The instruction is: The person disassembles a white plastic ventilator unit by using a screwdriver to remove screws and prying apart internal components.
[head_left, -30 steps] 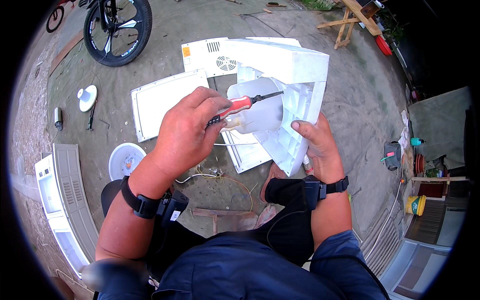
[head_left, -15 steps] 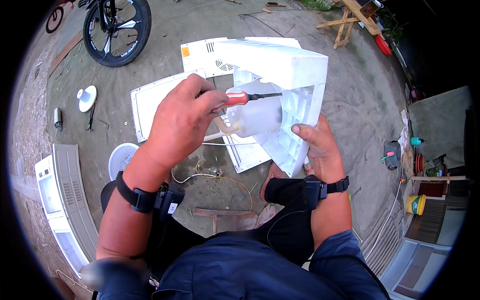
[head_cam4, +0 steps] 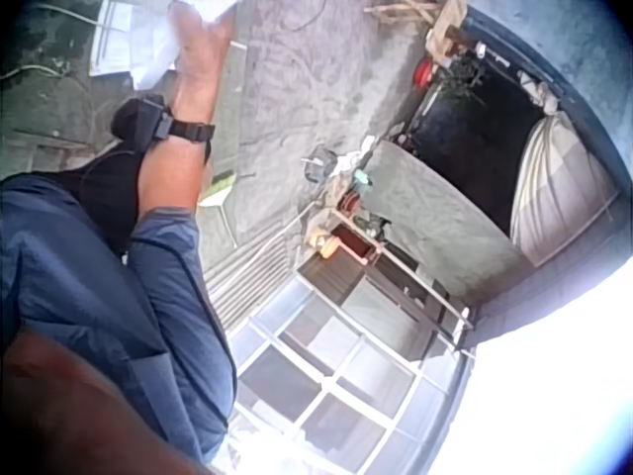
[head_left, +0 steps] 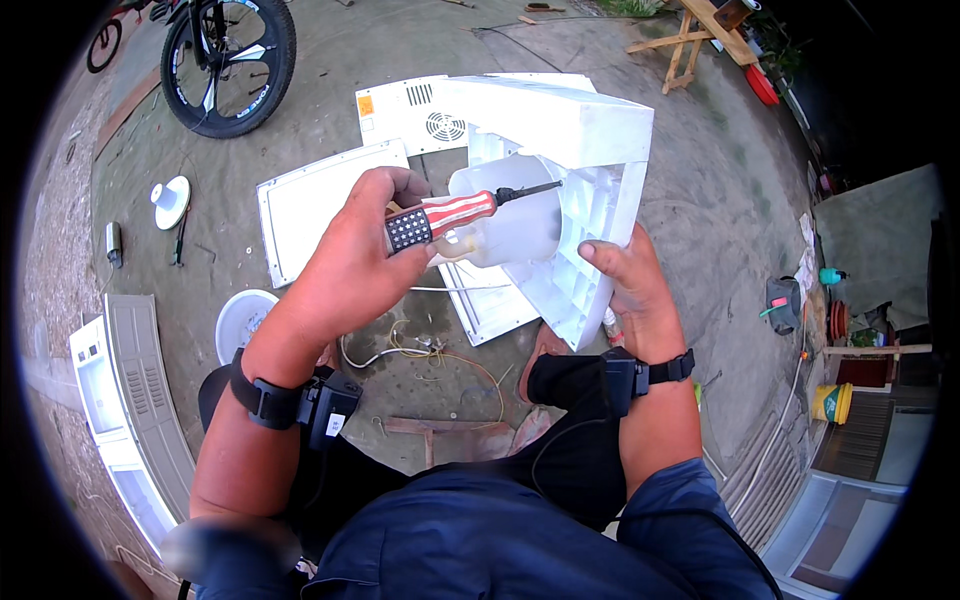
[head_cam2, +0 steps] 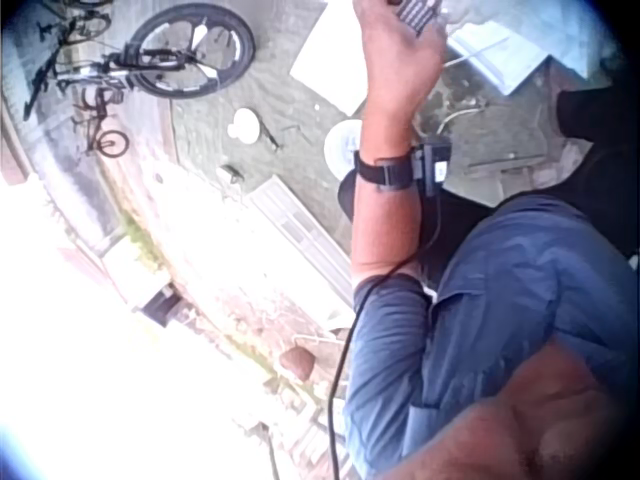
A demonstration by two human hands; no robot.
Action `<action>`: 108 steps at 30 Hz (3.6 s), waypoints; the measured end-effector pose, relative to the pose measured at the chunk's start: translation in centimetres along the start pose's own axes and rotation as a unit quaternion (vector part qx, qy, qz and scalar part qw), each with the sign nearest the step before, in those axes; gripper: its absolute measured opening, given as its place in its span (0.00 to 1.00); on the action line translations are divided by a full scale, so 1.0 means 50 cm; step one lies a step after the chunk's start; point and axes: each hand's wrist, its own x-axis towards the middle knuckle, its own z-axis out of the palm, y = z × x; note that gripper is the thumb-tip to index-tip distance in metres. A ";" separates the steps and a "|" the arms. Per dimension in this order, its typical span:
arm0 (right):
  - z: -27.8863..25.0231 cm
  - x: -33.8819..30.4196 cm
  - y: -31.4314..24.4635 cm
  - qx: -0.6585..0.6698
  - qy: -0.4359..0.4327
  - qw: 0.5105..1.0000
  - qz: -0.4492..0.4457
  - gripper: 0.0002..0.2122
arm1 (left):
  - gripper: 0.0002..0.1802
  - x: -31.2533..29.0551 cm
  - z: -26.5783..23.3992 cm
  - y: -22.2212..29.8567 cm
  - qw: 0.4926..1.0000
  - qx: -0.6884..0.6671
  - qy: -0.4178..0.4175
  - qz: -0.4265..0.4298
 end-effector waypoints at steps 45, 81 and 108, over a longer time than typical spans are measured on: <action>0.032 -0.001 -0.002 0.060 0.004 0.998 -0.024 0.29 | 0.23 0.002 -0.010 0.006 0.990 -0.062 0.029 -0.126; 0.036 0.004 0.000 0.023 0.009 1.000 -0.013 0.36 | 0.16 0.006 -0.016 0.017 0.965 -0.108 -0.061 -0.229; 0.034 0.011 0.003 0.144 -0.012 0.989 -0.025 0.38 | 0.18 0.001 -0.018 0.006 0.906 -0.371 -0.134 -0.153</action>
